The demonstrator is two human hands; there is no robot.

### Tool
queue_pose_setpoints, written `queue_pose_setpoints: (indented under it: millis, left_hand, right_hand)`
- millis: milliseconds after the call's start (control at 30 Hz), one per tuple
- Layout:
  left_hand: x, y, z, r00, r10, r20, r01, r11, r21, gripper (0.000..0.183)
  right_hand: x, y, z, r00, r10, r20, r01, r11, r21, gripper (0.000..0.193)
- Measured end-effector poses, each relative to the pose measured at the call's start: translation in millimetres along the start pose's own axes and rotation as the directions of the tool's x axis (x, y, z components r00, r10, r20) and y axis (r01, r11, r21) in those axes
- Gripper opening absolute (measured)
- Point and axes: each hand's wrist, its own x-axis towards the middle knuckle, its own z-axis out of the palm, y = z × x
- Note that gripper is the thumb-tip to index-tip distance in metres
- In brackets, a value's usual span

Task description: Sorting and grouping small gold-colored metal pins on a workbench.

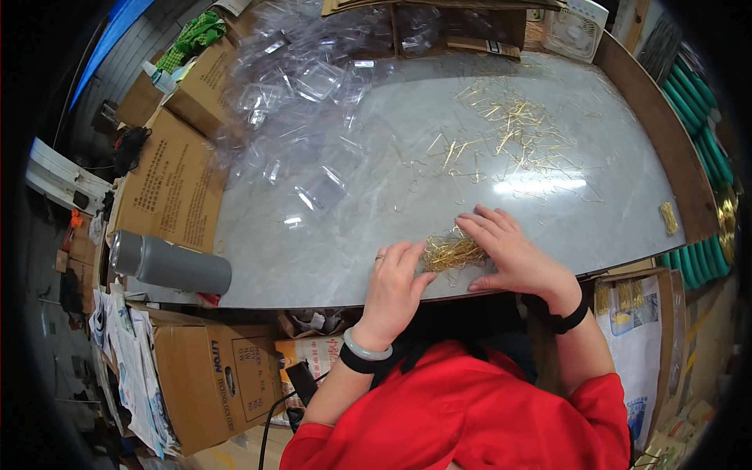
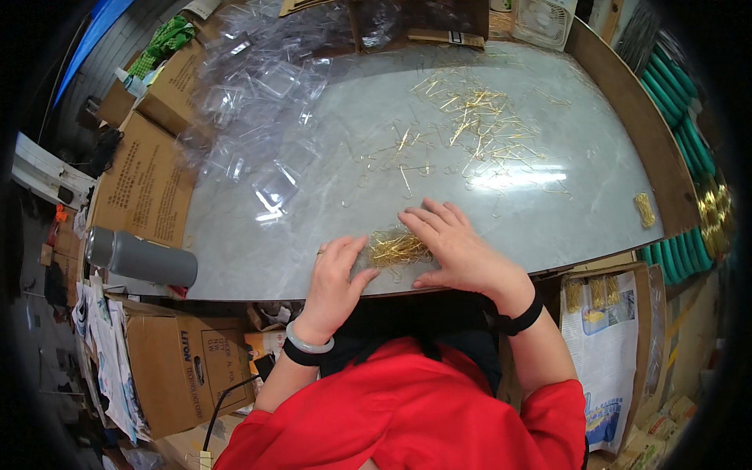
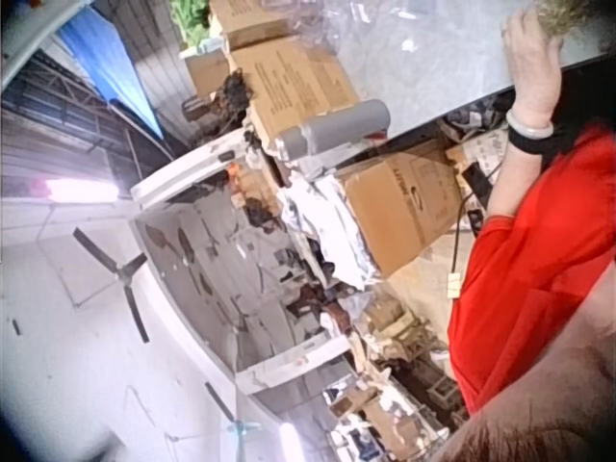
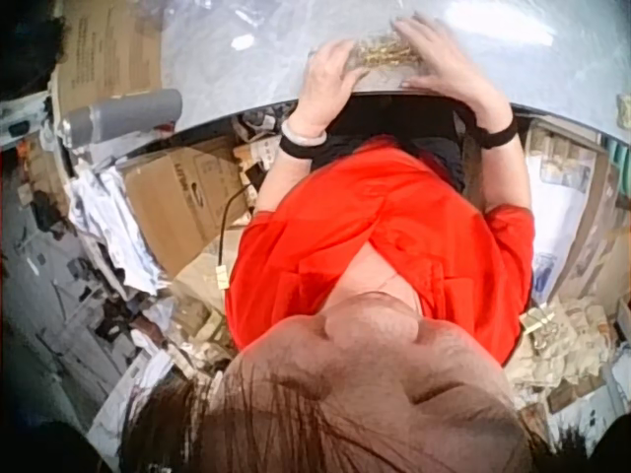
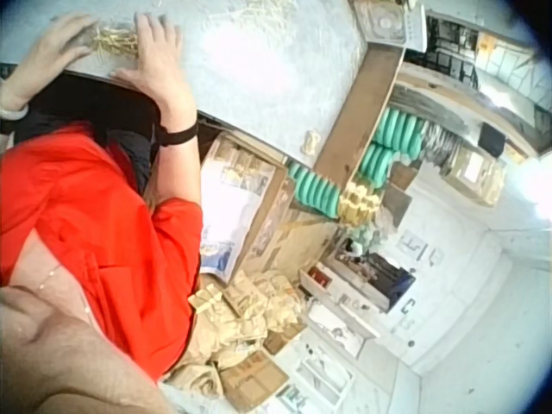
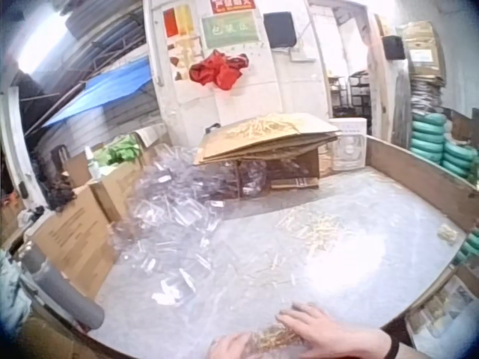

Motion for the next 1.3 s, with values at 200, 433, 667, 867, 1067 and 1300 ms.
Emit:
queue_pose_setpoints:
  millis: [200, 433, 667, 867, 1067, 1300]
  left_hand:
    - [3, 7, 18, 0.992, -0.118, 0.053, 0.122, 0.987, -0.101, 0.043]
    - [6, 9, 8, 1.000, 0.028, 0.013, -0.028, 0.999, 0.026, 0.051]
    - [11, 0, 3, 0.979, 0.091, 0.182, -0.081, 0.995, -0.058, 0.059]
    - [10, 7, 11, 0.973, 0.188, 0.131, -0.164, 0.970, -0.178, 0.070]
    - [11, 1, 12, 0.982, 0.133, 0.137, -0.118, 0.987, -0.112, 0.073]
    - [12, -3, 4, 0.990, 0.104, 0.091, -0.110, 0.992, 0.066, 0.044]
  right_hand:
    - [1, -3, 33, 0.992, 0.060, -0.108, -0.047, 0.992, 0.120, 0.064]
    - [-1, 2, 43, 0.970, 0.031, -0.241, 0.004, 0.989, 0.145, 0.042]
    - [-3, -2, 36, 0.969, 0.013, -0.246, 0.037, 0.980, 0.196, 0.035]
    - [-4, -3, 39, 0.942, 0.158, -0.296, -0.062, 0.948, 0.311, 0.027]
    - [-3, -2, 39, 0.949, 0.093, -0.301, -0.017, 0.969, 0.247, 0.024]
    - [-5, -5, 31, 0.963, -0.028, -0.269, 0.043, 0.998, 0.052, 0.034]
